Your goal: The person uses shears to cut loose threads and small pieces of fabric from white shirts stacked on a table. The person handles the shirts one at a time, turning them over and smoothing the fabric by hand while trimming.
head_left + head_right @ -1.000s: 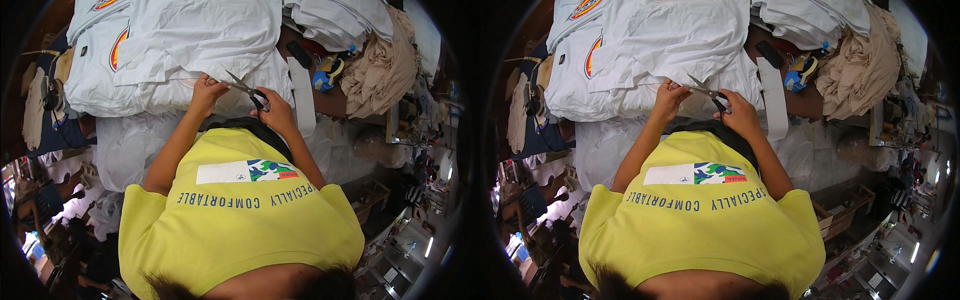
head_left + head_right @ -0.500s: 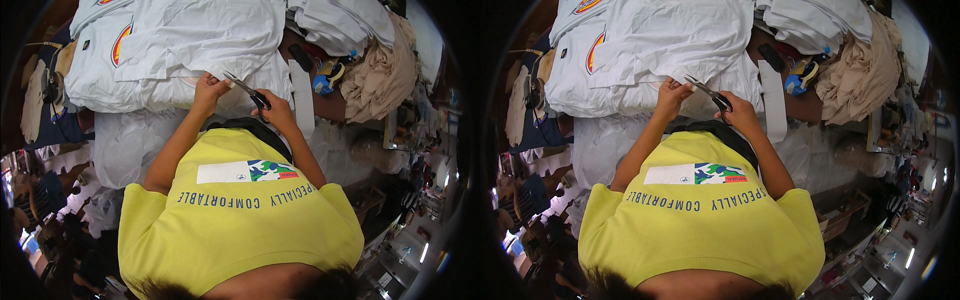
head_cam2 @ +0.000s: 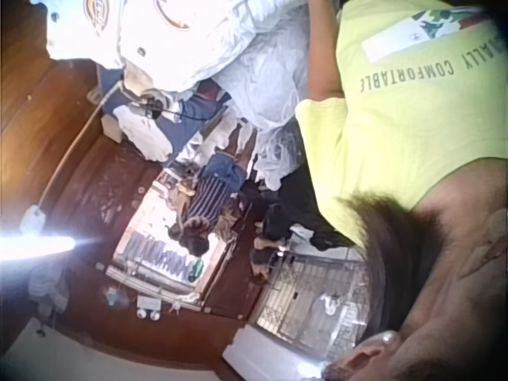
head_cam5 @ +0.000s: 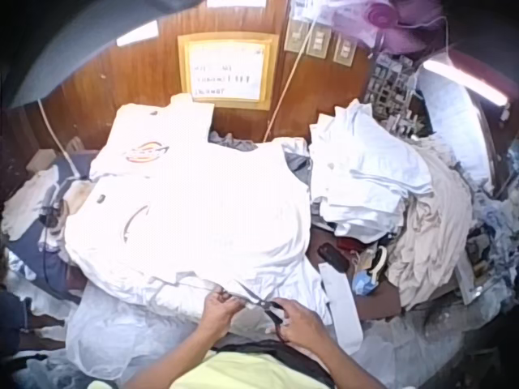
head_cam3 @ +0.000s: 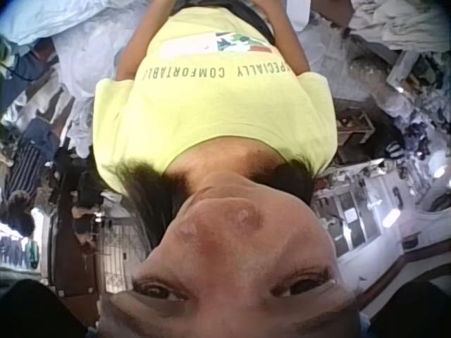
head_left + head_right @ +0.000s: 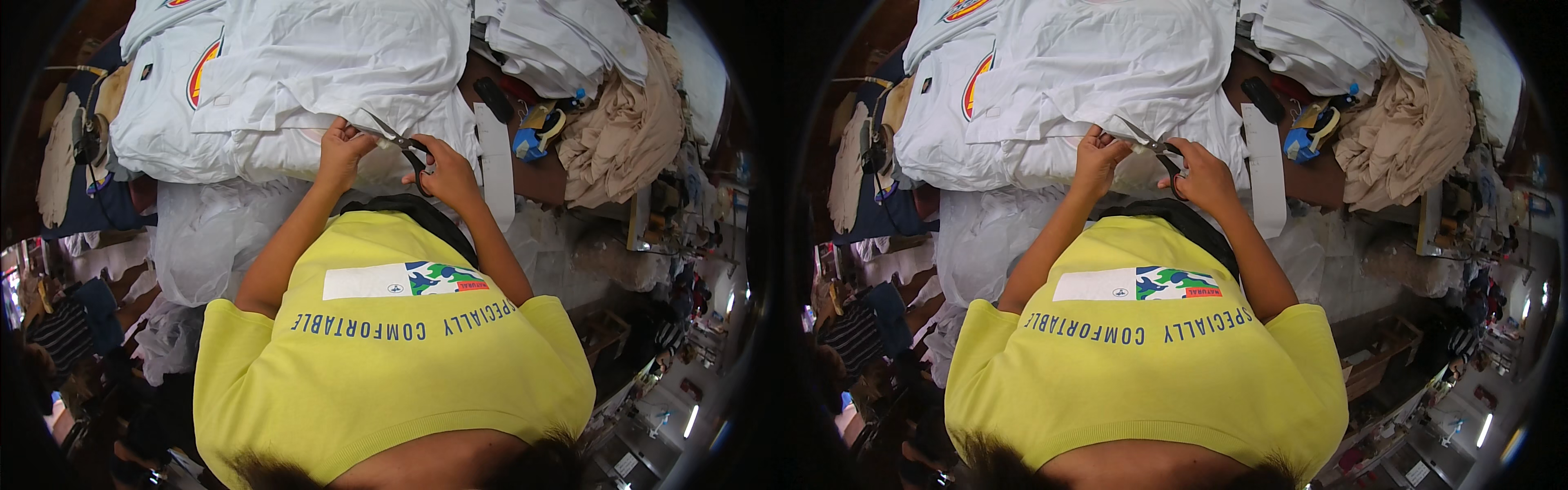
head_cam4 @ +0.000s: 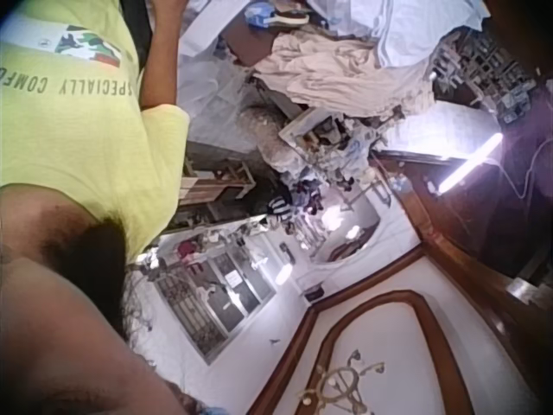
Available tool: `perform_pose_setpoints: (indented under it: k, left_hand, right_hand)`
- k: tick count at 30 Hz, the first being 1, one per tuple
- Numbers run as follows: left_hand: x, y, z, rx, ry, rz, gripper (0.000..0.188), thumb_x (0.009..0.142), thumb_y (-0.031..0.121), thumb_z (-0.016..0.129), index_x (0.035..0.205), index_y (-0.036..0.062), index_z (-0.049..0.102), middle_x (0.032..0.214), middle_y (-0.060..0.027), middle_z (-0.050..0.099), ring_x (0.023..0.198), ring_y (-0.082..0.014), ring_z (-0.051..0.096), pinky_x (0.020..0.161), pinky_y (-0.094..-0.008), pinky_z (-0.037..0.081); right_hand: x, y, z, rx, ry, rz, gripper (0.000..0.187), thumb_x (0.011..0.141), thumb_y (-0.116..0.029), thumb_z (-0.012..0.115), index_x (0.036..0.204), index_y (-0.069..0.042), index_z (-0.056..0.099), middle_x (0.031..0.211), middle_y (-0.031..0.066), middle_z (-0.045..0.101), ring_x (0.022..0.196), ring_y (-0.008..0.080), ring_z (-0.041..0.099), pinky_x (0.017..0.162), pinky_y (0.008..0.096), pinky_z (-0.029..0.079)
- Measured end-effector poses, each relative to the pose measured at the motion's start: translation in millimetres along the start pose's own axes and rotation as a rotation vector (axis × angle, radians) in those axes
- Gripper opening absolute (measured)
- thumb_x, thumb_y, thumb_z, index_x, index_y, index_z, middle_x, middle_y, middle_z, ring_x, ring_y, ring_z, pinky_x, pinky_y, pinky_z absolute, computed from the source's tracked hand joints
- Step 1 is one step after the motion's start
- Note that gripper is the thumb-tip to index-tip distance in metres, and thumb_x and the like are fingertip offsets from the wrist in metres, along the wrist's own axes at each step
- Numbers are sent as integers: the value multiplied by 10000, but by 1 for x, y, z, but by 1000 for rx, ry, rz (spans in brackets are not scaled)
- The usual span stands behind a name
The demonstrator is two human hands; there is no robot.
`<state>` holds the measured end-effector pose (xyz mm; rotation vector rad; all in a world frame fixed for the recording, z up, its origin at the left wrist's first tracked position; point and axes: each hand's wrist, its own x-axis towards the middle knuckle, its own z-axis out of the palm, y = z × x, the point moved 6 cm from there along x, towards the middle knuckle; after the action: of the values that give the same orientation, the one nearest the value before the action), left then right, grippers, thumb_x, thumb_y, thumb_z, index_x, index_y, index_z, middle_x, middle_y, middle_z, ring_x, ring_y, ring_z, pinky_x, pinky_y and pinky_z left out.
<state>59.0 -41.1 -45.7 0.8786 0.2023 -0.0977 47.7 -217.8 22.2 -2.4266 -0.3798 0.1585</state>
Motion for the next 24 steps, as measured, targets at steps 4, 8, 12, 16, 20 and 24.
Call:
perform_pose_setpoints:
  k: [4, 8, 12, 16, 20, 24]
  left_hand:
    - [0, 3, 2, -28, 24, -3, 446, 753, -60, 605, 1161, 26, 447, 991, -66, 596, 886, -152, 598, 782, -292, 511]
    - [5, 10, -1, -111, 30, 33, 480, 754, -61, 602, 1192, 22, 424, 1016, -78, 585, 900, -161, 594, 786, -303, 517]
    - [7, 7, -5, -107, 43, 29, 505, 760, -78, 589, 1215, 42, 406, 1022, -77, 584, 900, -168, 596, 778, -313, 523]
    - [5, 6, -3, -93, 46, 20, 518, 759, -84, 591, 1218, 65, 402, 1029, -74, 582, 902, -165, 597, 773, -310, 526]
    - [4, 7, -2, -85, 42, 22, 512, 760, -80, 595, 1211, 66, 402, 1036, -68, 580, 905, -159, 595, 768, -309, 525]
    - [4, 11, -2, -106, 68, 9, 509, 761, -76, 597, 1208, 70, 402, 1035, -67, 582, 907, -160, 594, 769, -310, 523]
  right_hand:
    - [-3, 11, 4, 78, -64, 80, 567, 596, -192, 785, 1103, -123, 540, 712, 74, 587, 611, 227, 565, 583, 316, 451]
    - [-7, 15, 5, 190, -106, 170, 522, 616, -90, 749, 1092, -119, 536, 675, 57, 602, 584, 237, 576, 577, 310, 456]
    - [-1, 13, 7, 115, -5, 15, 635, 555, -247, 828, 1104, -118, 536, 672, 63, 548, 549, 171, 529, 537, 300, 432]
    - [9, 1, 4, 91, -89, 108, 663, 535, -299, 831, 1101, -128, 532, 715, 65, 532, 614, 192, 526, 580, 319, 437]
    - [12, -5, 3, 104, -88, 77, 640, 542, -284, 826, 1092, -132, 536, 691, 70, 533, 607, 209, 522, 586, 325, 444]
    - [8, 14, 14, 144, -83, 114, 615, 548, -246, 821, 1082, -123, 540, 631, 80, 545, 560, 226, 544, 558, 317, 446]
